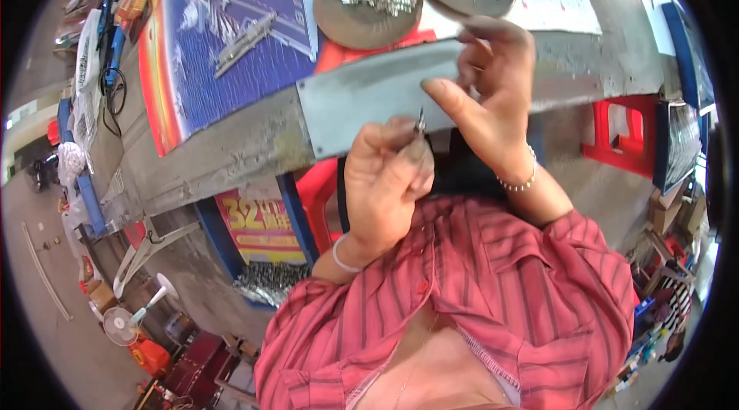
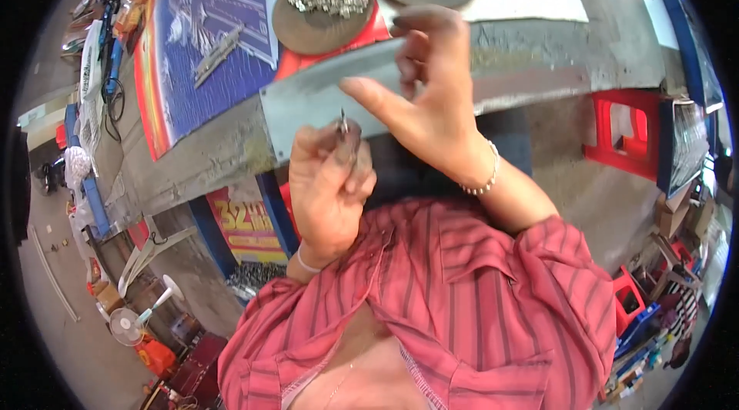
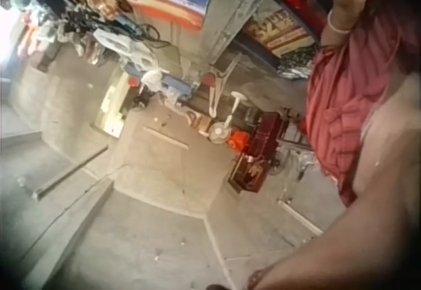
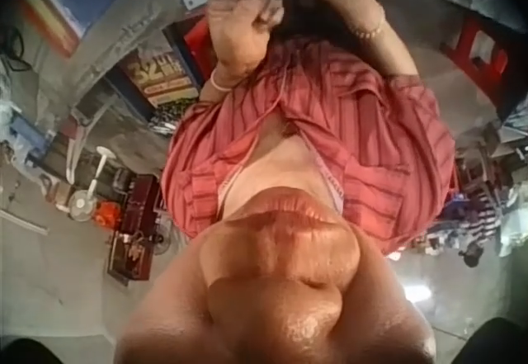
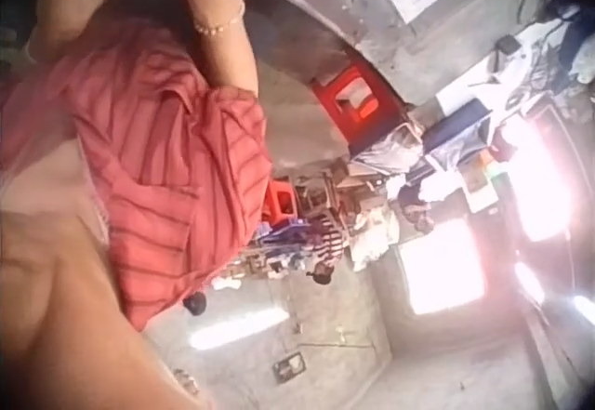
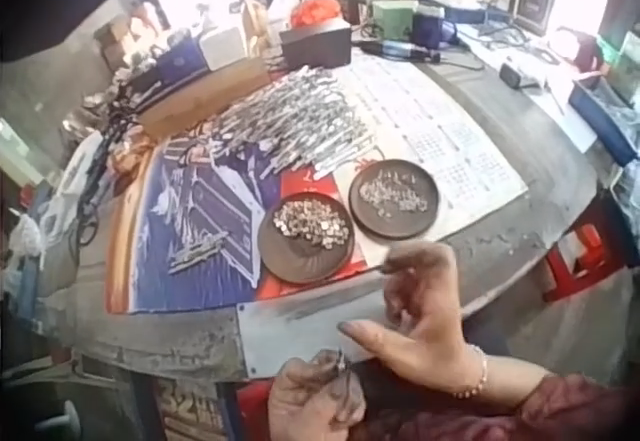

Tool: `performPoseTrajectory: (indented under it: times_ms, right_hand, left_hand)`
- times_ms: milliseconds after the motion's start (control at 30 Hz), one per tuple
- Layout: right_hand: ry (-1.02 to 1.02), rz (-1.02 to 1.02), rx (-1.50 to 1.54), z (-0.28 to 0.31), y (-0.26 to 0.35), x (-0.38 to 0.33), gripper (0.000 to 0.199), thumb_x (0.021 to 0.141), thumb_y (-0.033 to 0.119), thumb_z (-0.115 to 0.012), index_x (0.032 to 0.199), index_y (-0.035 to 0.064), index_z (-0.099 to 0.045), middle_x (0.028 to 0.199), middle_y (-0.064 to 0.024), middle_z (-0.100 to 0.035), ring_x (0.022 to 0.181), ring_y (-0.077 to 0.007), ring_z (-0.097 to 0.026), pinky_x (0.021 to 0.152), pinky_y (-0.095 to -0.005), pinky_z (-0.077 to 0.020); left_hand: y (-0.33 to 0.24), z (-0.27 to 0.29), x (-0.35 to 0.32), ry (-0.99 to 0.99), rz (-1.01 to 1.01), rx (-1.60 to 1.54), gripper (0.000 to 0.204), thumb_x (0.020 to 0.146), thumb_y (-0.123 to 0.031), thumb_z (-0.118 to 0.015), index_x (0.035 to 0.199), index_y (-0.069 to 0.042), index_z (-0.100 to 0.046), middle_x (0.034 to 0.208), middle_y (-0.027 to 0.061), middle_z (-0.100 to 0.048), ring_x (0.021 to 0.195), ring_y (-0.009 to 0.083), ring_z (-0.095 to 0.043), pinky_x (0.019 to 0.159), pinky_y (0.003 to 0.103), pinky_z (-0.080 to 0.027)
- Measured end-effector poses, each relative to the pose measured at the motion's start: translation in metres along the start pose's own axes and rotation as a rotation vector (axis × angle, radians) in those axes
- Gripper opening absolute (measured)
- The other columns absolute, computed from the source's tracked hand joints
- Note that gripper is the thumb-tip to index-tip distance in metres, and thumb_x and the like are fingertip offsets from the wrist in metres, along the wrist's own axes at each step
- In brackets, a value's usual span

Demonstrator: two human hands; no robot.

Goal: Manually assemble small metal pins into metal circular components at a workbench.

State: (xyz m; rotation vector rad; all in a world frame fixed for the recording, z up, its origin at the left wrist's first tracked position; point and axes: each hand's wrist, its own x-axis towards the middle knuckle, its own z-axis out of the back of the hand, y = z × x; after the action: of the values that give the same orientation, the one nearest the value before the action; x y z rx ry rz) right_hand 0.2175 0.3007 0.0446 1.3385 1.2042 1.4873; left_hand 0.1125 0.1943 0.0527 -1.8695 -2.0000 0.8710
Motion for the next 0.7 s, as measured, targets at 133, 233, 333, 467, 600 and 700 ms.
performPoseTrajectory:
  times_ms: [133,233,333,467,600,700]
  right_hand:
    - [0.272,0.265,-0.239,0.003,0.014,-0.014,0.066,0.06,0.018,-0.084,0.11,0.0053,-0.043,0.081,-0.0017,-0.043,0.06,-0.0071,-0.037,0.051,-0.0224,-0.0332]
    - [0.0,0.126,-0.003,0.015,-0.01,0.01,0.052,0.072,0.006,-0.076,0.112,0.0042,-0.042,0.09,-0.0001,-0.047,0.064,-0.0043,-0.037,0.052,-0.0179,-0.033]
    - [0.041,0.161,0.091,0.043,-0.009,0.009,0.041,0.081,0.01,-0.072,0.111,0.0015,-0.046,0.098,-0.0023,-0.049,0.069,-0.0046,-0.039,0.063,-0.0176,-0.0368]
    - [0.102,0.203,-0.098,0.069,-0.025,0.012,0.018,0.088,0.01,-0.063,0.096,-0.0019,-0.052,0.091,-0.0036,-0.052,0.075,-0.0084,-0.046,0.067,-0.0204,-0.0406]
    - [0.059,0.235,-0.175,0.082,-0.035,0.015,0.012,0.089,0.008,-0.06,0.091,-0.0025,-0.053,0.085,-0.0034,-0.053,0.07,-0.0089,-0.045,0.064,-0.0201,-0.0399]
    - [0.127,0.19,-0.167,0.082,-0.036,0.014,0.008,0.092,0.004,-0.052,0.089,-0.004,-0.053,0.087,-0.0078,-0.052,0.073,-0.0109,-0.045,0.063,-0.0212,-0.0378]
  left_hand:
    - [0.003,0.01,-0.004,0.104,0.025,-0.114,0.012,0.09,0.001,-0.051,0.097,-0.008,-0.051,0.095,0.004,-0.055,0.062,0.008,-0.045,0.047,0.02,-0.032]
    - [-0.011,0.005,0.006,-0.006,0.189,-0.143,0.013,0.09,0.0,-0.052,0.101,-0.007,-0.052,0.095,0.0049,-0.056,0.062,0.0091,-0.044,0.048,0.02,-0.031]
    - [-0.017,0.011,0.004,0.006,0.224,-0.058,0.017,0.091,-0.003,-0.053,0.108,-0.005,-0.053,0.098,0.0069,-0.057,0.063,0.0097,-0.046,0.048,0.02,-0.033]
    - [-0.029,0.018,0.015,0.014,0.111,0.437,0.018,0.094,-0.006,-0.052,0.111,-0.003,-0.054,0.095,0.0061,-0.059,0.067,0.0073,-0.049,0.05,0.019,-0.037]
    - [-0.044,0.019,0.043,0.151,-0.02,1.054,0.023,0.087,0.001,-0.056,0.11,0.0,-0.059,0.091,0.0031,-0.06,0.069,0.0086,-0.054,0.06,0.021,-0.044]
    - [-0.046,0.008,0.069,0.336,-0.235,1.45,0.024,0.082,0.005,-0.058,0.105,0.0,-0.061,0.089,0.0076,-0.059,0.071,0.0157,-0.058,0.063,0.027,-0.046]
